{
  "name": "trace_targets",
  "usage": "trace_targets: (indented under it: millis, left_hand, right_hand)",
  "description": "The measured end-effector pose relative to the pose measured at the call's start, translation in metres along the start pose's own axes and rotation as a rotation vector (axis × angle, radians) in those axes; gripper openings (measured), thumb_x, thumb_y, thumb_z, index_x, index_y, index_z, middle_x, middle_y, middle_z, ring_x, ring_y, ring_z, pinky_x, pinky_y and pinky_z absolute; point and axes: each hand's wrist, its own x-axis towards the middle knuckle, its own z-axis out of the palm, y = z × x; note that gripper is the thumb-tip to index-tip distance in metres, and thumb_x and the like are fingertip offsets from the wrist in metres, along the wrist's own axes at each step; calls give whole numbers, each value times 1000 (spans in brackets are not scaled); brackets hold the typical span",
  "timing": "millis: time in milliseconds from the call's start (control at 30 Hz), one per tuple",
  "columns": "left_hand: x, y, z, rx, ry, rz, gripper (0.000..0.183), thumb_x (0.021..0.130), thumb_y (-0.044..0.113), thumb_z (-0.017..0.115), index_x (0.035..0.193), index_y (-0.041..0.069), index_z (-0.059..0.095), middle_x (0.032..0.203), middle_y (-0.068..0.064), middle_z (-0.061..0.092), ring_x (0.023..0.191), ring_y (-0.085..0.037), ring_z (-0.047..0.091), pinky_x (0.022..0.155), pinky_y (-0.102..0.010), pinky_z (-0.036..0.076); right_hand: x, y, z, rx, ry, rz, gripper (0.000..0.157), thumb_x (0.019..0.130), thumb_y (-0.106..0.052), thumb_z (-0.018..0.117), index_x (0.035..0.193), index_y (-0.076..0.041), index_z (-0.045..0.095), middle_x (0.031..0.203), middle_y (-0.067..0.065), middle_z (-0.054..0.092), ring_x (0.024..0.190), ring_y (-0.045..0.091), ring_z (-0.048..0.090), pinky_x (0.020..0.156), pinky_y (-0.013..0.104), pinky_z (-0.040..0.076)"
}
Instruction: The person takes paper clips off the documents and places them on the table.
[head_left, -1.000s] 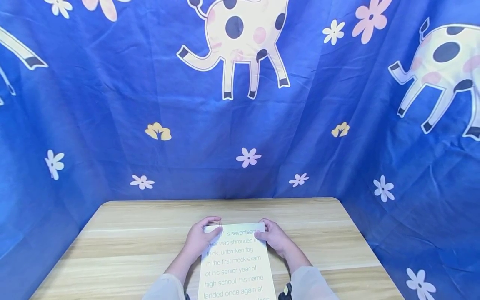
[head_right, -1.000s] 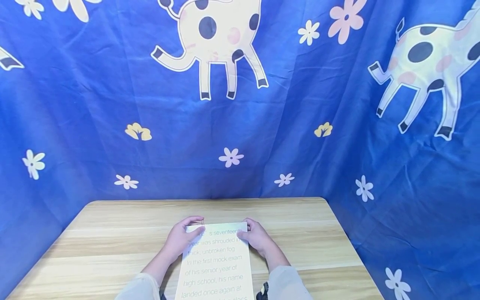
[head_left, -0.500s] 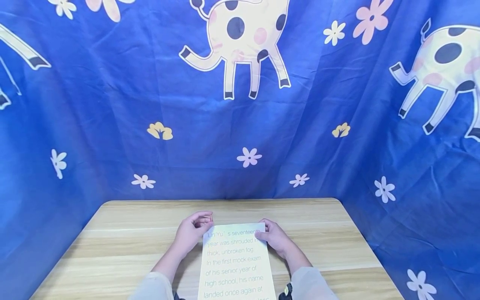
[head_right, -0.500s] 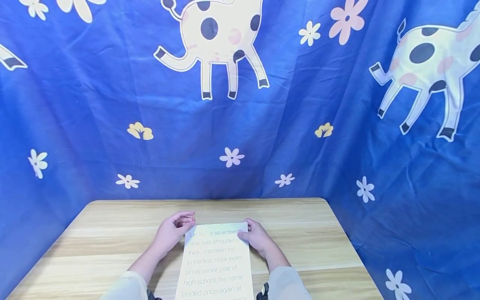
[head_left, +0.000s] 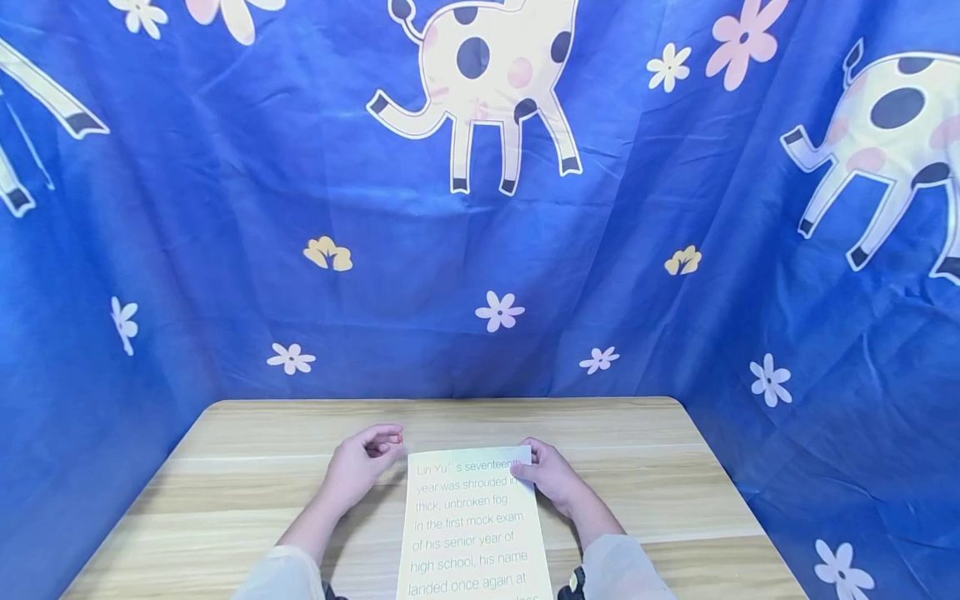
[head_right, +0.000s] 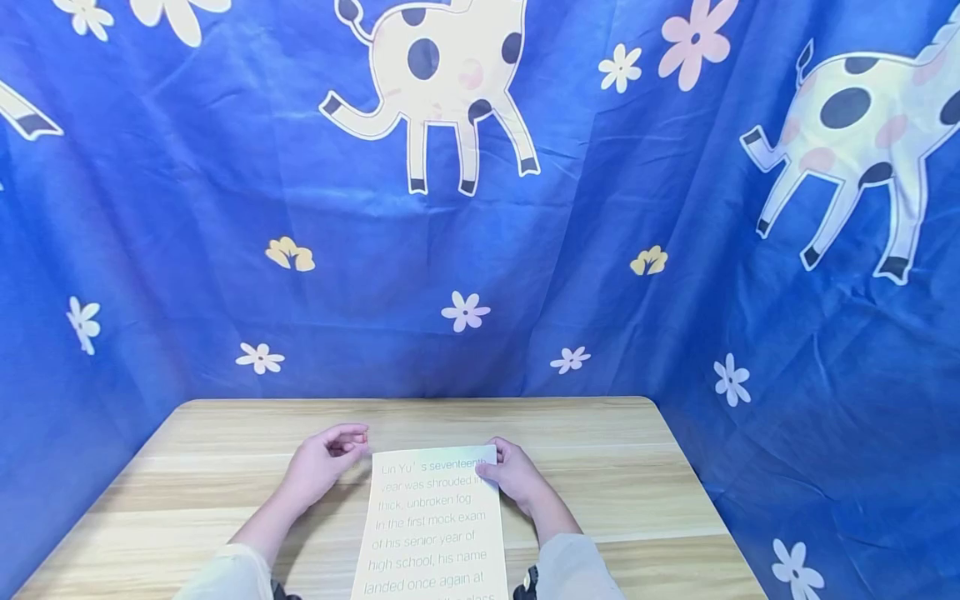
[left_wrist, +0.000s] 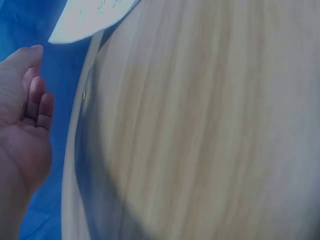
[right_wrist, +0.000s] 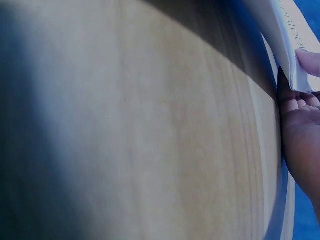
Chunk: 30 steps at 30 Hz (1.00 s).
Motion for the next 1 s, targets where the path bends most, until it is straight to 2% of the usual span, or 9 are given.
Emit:
trace_targets:
  millis: [333,500,567,700,833,1000]
  left_hand:
    - [2,-16,-21,120,5,-46,38,97,26,83,133,14,76,108,-3,80,99,-11,68,91,-24,57]
    - [0,-25,-24,160,-38,-65,37,96,27,84,130,16,77,104,-1,79,99,-14,69,91,-28,57]
    - [5,-29,-24,169,-64,-64,37,95,27,84,130,16,77,105,0,79,99,-13,69,90,-26,56]
    - [14,-34,-23,162,-96,-47,36,95,26,85,129,16,77,111,-1,82,102,-16,72,92,-28,59]
    - [25,-35,-22,139,-139,6,35,94,27,86,127,16,78,118,-4,83,109,-24,77,100,-39,62]
    - [41,-37,-20,150,-190,61,34,94,27,86,124,17,78,119,-2,84,114,-27,77,108,-50,59]
  right_hand:
    - [0,-1,0,18,5,5,19,98,1,71,114,3,61,105,6,82,85,11,75,77,23,61]
    - [0,2,0,13,4,0,18,98,1,71,113,2,61,105,6,82,86,12,76,78,24,62]
    - [3,2,1,11,12,-2,18,98,1,71,112,2,61,104,5,82,86,11,76,78,24,62]
    - [9,1,4,13,30,1,17,98,1,70,112,2,61,104,3,82,86,11,76,78,23,62]
    - [13,-1,7,16,55,9,16,97,1,70,110,0,60,102,1,80,86,11,75,77,23,61]
    - [19,-4,12,23,84,14,16,95,1,69,109,-1,60,100,0,79,86,11,74,76,24,61]
